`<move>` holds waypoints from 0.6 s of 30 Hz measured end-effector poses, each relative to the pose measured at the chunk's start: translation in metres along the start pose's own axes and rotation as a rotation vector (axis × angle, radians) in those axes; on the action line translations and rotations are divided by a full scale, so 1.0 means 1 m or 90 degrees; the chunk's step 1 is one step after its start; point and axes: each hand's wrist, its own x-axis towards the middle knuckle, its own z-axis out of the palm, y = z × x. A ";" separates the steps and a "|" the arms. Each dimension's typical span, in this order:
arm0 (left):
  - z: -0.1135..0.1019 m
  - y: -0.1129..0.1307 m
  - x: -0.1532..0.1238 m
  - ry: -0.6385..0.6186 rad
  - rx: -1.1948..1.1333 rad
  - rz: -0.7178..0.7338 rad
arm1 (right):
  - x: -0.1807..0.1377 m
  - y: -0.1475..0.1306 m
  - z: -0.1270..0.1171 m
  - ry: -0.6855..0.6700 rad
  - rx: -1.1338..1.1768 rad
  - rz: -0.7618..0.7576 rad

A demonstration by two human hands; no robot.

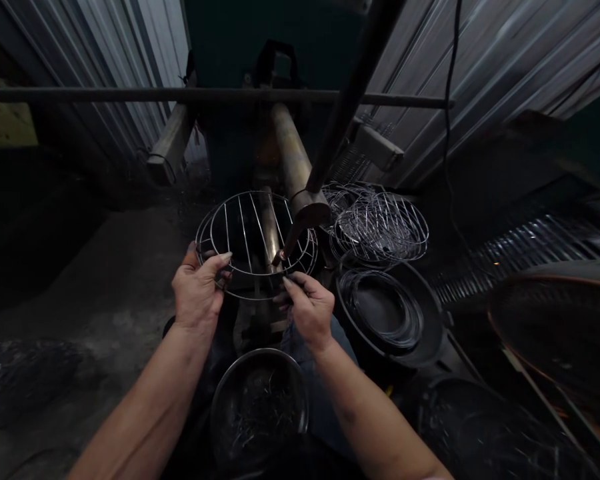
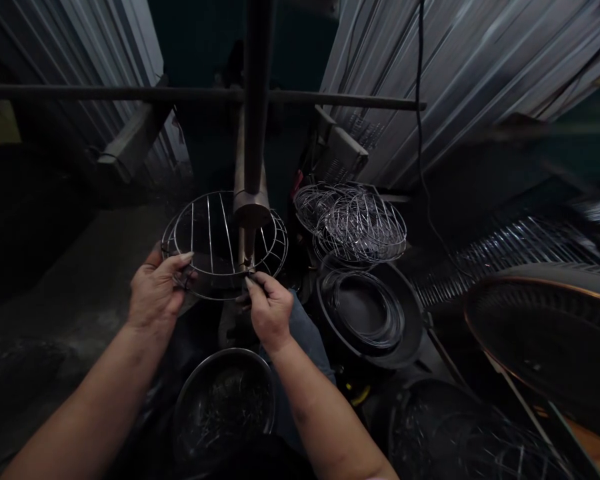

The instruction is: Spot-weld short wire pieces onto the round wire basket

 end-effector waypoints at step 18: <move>0.009 0.004 0.014 0.044 0.009 -0.034 | 0.012 -0.005 0.007 -0.001 0.028 0.029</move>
